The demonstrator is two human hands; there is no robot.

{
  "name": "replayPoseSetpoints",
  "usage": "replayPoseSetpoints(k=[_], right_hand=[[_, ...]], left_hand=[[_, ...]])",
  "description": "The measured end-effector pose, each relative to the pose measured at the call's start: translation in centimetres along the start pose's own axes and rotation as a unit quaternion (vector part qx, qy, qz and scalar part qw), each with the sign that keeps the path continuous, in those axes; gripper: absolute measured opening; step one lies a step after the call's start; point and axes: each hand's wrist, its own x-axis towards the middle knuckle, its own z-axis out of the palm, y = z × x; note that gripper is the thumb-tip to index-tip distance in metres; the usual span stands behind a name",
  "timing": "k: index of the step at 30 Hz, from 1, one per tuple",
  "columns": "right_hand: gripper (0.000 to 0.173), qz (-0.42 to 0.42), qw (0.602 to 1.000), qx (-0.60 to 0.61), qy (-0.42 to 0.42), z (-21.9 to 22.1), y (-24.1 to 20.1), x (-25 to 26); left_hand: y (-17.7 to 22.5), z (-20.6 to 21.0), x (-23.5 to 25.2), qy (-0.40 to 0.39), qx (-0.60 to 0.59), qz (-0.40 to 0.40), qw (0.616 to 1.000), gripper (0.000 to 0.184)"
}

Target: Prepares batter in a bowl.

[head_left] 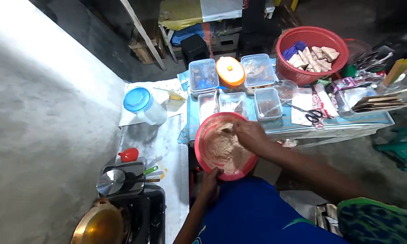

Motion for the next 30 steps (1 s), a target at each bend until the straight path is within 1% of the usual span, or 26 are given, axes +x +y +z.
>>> replayPoseSetpoints(k=[2, 3, 5, 6, 8, 9, 10, 11, 13, 14, 15, 17, 20, 21, 22, 24, 25, 26, 28, 29, 30], right_hand=[[0.028, -0.036, 0.995, 0.074, -0.063, 1.3, -2.1, -0.5], [0.027, -0.055, 0.989, 0.082, -0.106, 1.4, -3.4, -1.3], [0.020, -0.078, 0.979, 0.058, -0.178, 0.9, -5.3, -3.3], [0.016, -0.074, 0.975, 0.035, -0.207, 0.5, -5.6, -3.9], [0.014, -0.024, 0.970, -0.009, -0.243, -0.6, -5.0, -4.0], [0.015, 0.007, 0.972, -0.016, -0.236, -0.8, -4.2, -3.4], [0.015, 0.027, 0.977, -0.017, -0.209, -0.4, -3.3, -2.5], [0.017, 0.035, 0.986, -0.015, -0.163, 0.2, -2.5, -1.5], [0.022, 0.028, 0.997, 0.017, -0.069, 1.2, -1.9, 0.4], [0.024, 0.019, 0.998, 0.047, -0.049, 1.5, -2.2, 0.8], [0.025, 0.011, 0.995, 0.077, -0.058, 1.6, -2.9, 1.0], [0.021, -0.016, 0.987, 0.099, -0.124, 1.3, -4.7, 0.3], [0.012, -0.087, 0.973, 0.045, -0.207, 0.6, -6.1, -2.1], [0.011, -0.082, 0.971, 0.029, -0.225, 0.1, -6.0, -2.8], [0.012, -0.056, 0.970, 0.017, -0.237, -0.6, -5.7, -3.2], [0.015, 0.028, 0.971, 0.012, -0.237, -1.6, -4.5, -2.6], [0.017, 0.056, 0.976, 0.011, -0.211, -1.7, -3.8, -1.8], [0.019, 0.063, 0.984, 0.012, -0.165, -1.3, -3.0, -0.9], [0.024, 0.026, 0.998, 0.024, -0.048, 0.6, -1.8, 0.7], [0.026, 0.003, 0.999, 0.045, -0.014, 1.5, -1.8, 1.2], [0.026, -0.022, 0.997, 0.068, -0.009, 1.8, -2.4, 1.1]], left_hand=[[-0.3, 0.0, 0.3, 0.007, -0.007, -0.003, 1.000, 0.015], [-0.5, 0.1, 0.6, 0.018, -0.026, -0.002, 1.000, 0.014], [-0.8, 0.1, 1.5, 0.042, -0.083, -0.007, 0.996, 0.015], [-0.9, 0.1, 1.9, 0.054, -0.104, -0.009, 0.993, 0.016], [-1.1, 0.0, 2.2, 0.072, -0.127, -0.012, 0.989, 0.022], [-1.2, -0.1, 2.2, 0.077, -0.129, -0.012, 0.989, 0.023], [-1.4, -0.3, 2.1, 0.081, -0.125, -0.010, 0.989, 0.022], [-1.5, -0.3, 1.9, 0.083, -0.119, -0.008, 0.989, 0.021], [-1.3, -0.1, 1.4, 0.074, -0.111, -0.010, 0.991, 0.017], [-1.2, 0.1, 1.2, 0.069, -0.108, -0.017, 0.992, 0.015], [-1.1, 0.3, 1.1, 0.067, -0.102, -0.023, 0.992, 0.013], [-1.3, 0.4, 1.4, 0.064, -0.080, -0.031, 0.994, 0.011], [-1.8, -0.3, 2.4, 0.057, -0.089, -0.030, 0.994, 0.015], [-1.9, -0.6, 2.5, 0.056, -0.099, -0.032, 0.993, 0.014], [-2.0, -0.7, 2.6, 0.058, -0.103, -0.032, 0.992, 0.012], [-2.0, -0.7, 2.4, 0.068, -0.101, -0.032, 0.992, 0.013], [-2.0, -0.7, 2.3, 0.068, -0.095, -0.034, 0.993, 0.013], [-1.8, -0.7, 2.1, 0.062, -0.089, -0.034, 0.994, 0.013], [-1.5, -0.5, 1.5, 0.046, -0.073, -0.029, 0.996, 0.011], [-1.3, -0.4, 1.2, 0.038, -0.065, -0.024, 0.997, 0.012], [-1.2, -0.2, 1.2, 0.036, -0.059, -0.018, 0.997, 0.015]])
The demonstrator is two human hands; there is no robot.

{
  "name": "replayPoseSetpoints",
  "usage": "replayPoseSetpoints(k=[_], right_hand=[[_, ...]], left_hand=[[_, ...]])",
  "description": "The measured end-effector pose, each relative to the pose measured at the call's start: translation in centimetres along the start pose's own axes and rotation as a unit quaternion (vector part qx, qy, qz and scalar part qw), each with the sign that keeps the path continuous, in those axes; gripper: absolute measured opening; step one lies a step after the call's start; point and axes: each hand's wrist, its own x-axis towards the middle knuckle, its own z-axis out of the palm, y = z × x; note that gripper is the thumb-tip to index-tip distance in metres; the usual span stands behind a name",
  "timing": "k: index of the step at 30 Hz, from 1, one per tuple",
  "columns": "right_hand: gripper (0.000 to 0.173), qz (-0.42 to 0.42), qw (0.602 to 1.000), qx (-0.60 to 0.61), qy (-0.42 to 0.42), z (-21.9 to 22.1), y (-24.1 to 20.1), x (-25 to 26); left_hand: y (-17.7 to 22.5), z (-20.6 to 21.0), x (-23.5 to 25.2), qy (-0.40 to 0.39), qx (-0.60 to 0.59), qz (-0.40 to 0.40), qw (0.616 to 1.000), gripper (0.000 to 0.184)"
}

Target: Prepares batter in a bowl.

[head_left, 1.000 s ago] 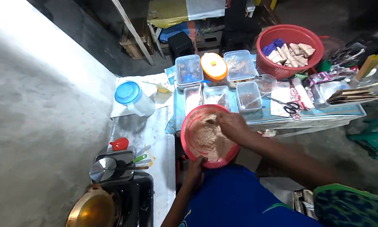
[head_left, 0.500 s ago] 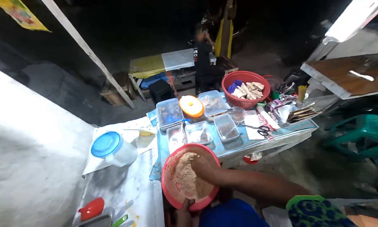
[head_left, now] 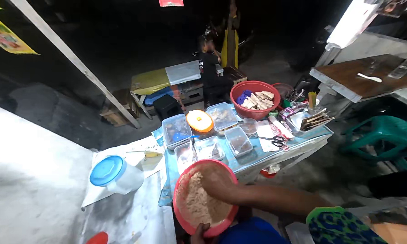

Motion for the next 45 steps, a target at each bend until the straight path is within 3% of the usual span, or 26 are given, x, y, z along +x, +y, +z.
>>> replayPoseSetpoints(k=[5, 7, 9, 11, 14, 17, 20, 22, 24, 27, 30, 32, 35, 37, 40, 42, 45], right_hand=[[0.014, -0.129, 0.986, -0.007, -0.106, 0.7, -3.4, -4.1], [0.010, -0.102, 0.983, -0.039, -0.148, -0.9, -3.0, -5.2], [0.012, -0.010, 0.983, -0.054, -0.176, -2.7, -2.4, -4.6], [0.018, 0.049, 0.989, -0.047, -0.128, -2.8, -1.3, -2.8], [0.026, 0.003, 0.999, -0.046, 0.018, 0.5, 0.2, 0.1], [0.028, -0.067, 0.996, 0.009, -0.065, 0.7, -1.9, -0.3], [0.014, -0.123, 0.981, -0.019, -0.149, 0.5, -3.6, -3.1], [0.013, -0.109, 0.976, -0.051, -0.179, -0.7, -3.2, -4.2], [0.014, -0.041, 0.979, -0.085, -0.182, -1.8, -2.5, -3.5], [0.022, 0.031, 0.990, -0.104, -0.089, -2.5, -1.9, -0.6], [0.030, -0.054, 0.994, -0.078, 0.055, 0.3, -0.9, 1.4], [0.027, -0.134, 0.991, -0.022, 0.014, 1.1, -1.5, 0.8], [0.017, -0.222, 0.972, -0.034, -0.072, 1.3, -2.3, -2.1], [0.017, -0.193, 0.972, -0.081, -0.107, -0.6, -1.8, -3.3], [0.023, -0.083, 0.979, -0.151, -0.109, -4.0, -1.6, -2.3], [0.028, -0.055, 0.983, -0.170, -0.036, -4.7, -1.4, -0.6], [0.022, -0.124, 0.959, -0.178, 0.184, -3.7, -0.1, 1.0]], left_hand=[[0.4, 0.1, 0.4, -0.004, 0.015, 0.043, 0.999, 0.022], [0.2, -0.6, 0.7, -0.002, -0.003, 0.037, 0.999, 0.016], [-0.3, -1.2, 0.8, 0.007, -0.007, 0.035, 0.999, 0.013], [-0.7, -1.1, 0.5, 0.022, 0.000, 0.035, 0.999, 0.013], [-0.9, -1.1, 0.2, 0.037, 0.038, 0.019, 0.998, 0.010], [-0.8, -1.4, 0.5, 0.032, 0.094, 0.024, 0.995, 0.014], [-0.7, -2.0, 1.1, 0.033, 0.032, 0.052, 0.998, 0.014], [-0.4, -2.2, 1.1, 0.044, 0.011, 0.062, 0.997, 0.017], [-0.4, -2.1, 0.8, 0.051, -0.017, 0.056, 0.997, 0.018], [-0.4, -1.1, 0.1, 0.050, -0.018, 0.049, 0.997, 0.014], [-0.4, -0.3, -0.9, 0.039, -0.026, 0.048, 0.998, 0.010], [0.0, -0.1, -1.3, 0.041, -0.018, 0.065, 0.997, 0.010], [0.7, -1.2, -0.9, 0.052, -0.033, 0.084, 0.994, 0.016], [1.2, -1.8, -0.3, 0.066, -0.045, 0.095, 0.992, 0.020], [1.8, -1.7, -0.3, 0.076, -0.073, 0.086, 0.991, 0.016], [2.0, -1.5, -0.5, 0.047, -0.109, 0.099, 0.988, 0.016], [2.8, -1.3, -0.5, 0.002, -0.170, 0.114, 0.979, 0.022]])
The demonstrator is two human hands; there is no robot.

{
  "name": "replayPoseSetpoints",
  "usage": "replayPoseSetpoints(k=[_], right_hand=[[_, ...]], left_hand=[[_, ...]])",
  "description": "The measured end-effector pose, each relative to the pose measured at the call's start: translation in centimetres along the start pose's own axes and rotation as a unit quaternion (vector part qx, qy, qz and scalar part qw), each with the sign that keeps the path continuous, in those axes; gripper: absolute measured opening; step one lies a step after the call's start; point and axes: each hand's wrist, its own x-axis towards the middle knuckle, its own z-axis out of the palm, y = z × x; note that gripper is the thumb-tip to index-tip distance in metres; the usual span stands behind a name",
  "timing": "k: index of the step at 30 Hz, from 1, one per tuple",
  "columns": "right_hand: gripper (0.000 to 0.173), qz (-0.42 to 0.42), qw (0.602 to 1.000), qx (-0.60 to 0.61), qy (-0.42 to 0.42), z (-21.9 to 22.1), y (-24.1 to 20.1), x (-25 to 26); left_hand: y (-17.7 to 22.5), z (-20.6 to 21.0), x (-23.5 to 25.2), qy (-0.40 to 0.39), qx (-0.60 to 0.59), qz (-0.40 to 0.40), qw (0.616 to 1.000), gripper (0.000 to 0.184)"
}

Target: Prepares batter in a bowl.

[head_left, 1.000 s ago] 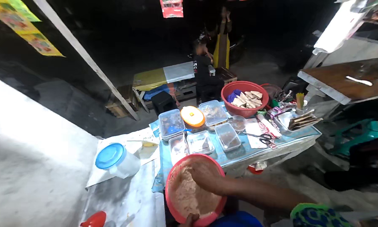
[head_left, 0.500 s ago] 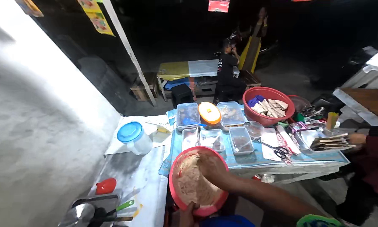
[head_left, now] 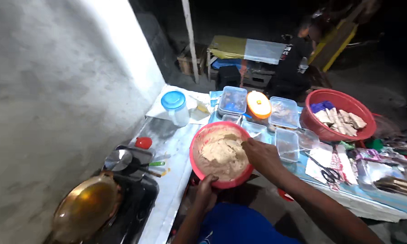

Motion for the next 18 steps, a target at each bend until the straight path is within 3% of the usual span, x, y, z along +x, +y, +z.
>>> replayPoseSetpoints(k=[2, 5, 9, 14, 18], right_hand=[[0.024, -0.017, 0.999, 0.009, 0.043, 0.4, 0.0, 0.1], [0.022, -0.022, 0.999, 0.017, -0.029, 0.2, -0.3, 0.2], [0.022, 0.006, 1.000, 0.002, 0.022, 0.5, -0.7, 1.1], [0.025, 0.055, 0.997, -0.017, -0.042, -0.6, -1.6, 2.5], [0.019, 0.057, 0.997, -0.038, -0.037, -1.9, -3.1, 4.0]], left_hand=[[0.3, 0.3, -0.2, 0.005, -0.016, -0.005, 1.000, 0.026], [0.6, 0.4, -0.4, 0.019, -0.011, -0.014, 1.000, 0.026], [0.5, 0.1, -0.7, 0.021, 0.000, -0.021, 1.000, 0.021], [0.0, 0.1, -1.3, 0.001, 0.012, -0.020, 1.000, 0.018], [-0.4, 0.5, -1.3, 0.015, 0.031, -0.041, 0.999, 0.015]])
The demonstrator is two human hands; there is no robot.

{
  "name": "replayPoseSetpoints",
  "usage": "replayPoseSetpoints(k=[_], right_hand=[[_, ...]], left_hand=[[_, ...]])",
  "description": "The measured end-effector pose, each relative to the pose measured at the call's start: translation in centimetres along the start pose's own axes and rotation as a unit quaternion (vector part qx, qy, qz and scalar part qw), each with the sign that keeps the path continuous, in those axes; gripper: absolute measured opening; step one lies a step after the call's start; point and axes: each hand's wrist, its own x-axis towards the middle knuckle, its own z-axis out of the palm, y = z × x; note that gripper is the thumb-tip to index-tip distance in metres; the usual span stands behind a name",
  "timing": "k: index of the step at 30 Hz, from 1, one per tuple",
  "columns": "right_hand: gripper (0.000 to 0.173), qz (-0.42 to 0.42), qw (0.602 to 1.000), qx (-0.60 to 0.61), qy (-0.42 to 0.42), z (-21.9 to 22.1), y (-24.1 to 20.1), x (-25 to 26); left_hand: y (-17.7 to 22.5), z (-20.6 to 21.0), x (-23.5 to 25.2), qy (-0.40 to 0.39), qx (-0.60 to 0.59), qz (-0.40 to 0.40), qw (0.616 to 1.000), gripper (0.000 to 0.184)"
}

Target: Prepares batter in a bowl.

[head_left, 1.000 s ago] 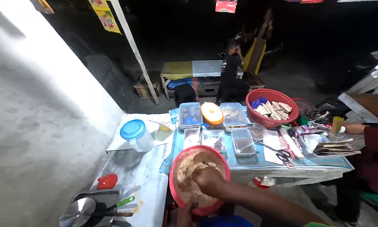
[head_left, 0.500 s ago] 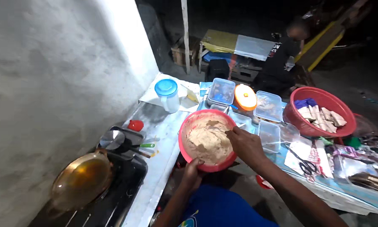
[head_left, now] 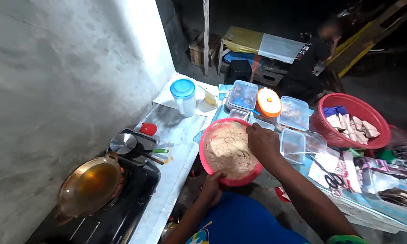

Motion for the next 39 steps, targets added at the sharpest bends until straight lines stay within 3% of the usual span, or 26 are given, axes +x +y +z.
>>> replayPoseSetpoints(k=[7, 10, 15, 22, 27, 34, 36, 39], right_hand=[[0.016, -0.088, 0.994, 0.042, 0.042, 0.8, -2.3, 0.3], [0.019, -0.068, 0.997, 0.045, -0.004, 0.0, -1.2, 0.6], [0.013, -0.054, 0.994, 0.016, 0.090, -0.6, -0.2, 1.0], [0.012, -0.099, 0.988, 0.045, 0.106, -0.4, -2.0, 0.4], [0.010, -0.149, 0.985, 0.058, 0.069, 0.0, -2.5, 0.1], [0.016, -0.302, 0.949, 0.092, -0.020, 4.3, -2.6, -1.5], [0.018, -0.258, 0.957, 0.124, -0.040, 4.4, -1.5, -1.2], [0.018, -0.092, 0.989, 0.096, -0.066, 2.9, -0.6, -0.1]], left_hand=[[0.3, 0.0, 0.0, -0.023, 0.009, 0.004, 1.000, 0.015], [0.2, -0.2, 0.4, -0.037, -0.012, 0.018, 0.999, 0.017], [0.3, -0.1, 0.5, -0.011, 0.005, 0.002, 1.000, 0.016], [0.3, -0.3, 0.7, -0.005, 0.022, -0.017, 1.000, 0.021], [0.2, -0.4, 0.6, -0.005, 0.022, -0.023, 0.999, 0.021], [0.1, -0.5, 0.7, 0.010, 0.032, -0.024, 0.999, 0.020], [0.1, -0.7, 0.6, 0.012, 0.018, -0.018, 1.000, 0.019], [-0.1, -0.8, 0.4, 0.005, 0.024, -0.014, 1.000, 0.016]])
